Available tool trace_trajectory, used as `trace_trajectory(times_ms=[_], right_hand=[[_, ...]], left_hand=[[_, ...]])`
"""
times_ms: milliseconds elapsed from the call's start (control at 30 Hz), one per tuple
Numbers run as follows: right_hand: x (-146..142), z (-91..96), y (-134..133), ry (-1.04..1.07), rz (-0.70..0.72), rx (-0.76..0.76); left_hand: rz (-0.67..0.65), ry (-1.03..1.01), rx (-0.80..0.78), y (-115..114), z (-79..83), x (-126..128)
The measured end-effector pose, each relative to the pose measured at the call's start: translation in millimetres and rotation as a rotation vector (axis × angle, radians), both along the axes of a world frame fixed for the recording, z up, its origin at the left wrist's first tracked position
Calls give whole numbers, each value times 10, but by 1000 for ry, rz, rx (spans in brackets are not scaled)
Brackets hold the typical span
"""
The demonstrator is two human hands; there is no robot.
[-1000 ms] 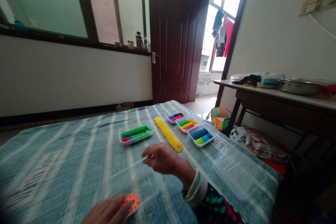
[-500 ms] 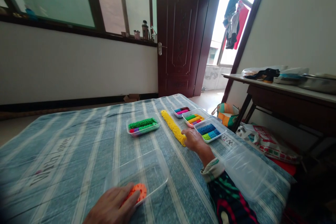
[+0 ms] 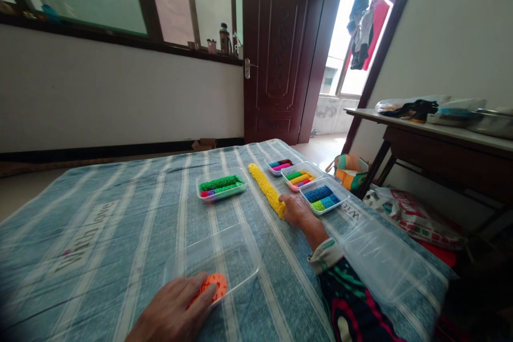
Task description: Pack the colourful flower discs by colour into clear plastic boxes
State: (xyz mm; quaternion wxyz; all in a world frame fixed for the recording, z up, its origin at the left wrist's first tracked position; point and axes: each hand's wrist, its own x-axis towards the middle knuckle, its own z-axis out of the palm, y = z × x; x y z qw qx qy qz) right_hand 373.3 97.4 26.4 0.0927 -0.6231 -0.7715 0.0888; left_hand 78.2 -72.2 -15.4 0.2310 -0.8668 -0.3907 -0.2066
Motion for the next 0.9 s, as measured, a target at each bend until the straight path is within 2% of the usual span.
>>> trace_trajectory(times_ms=[200,567,900], right_hand=[[7,-5,13,-9,7,-1],[24,-21,24,6,7,5],[40,-22,41,41,-20,14]], left_hand=[[2,-13,8,11,-47,-4],[-3,3,-19,-11,45,16],[6,-6,-15,-18,30,8]])
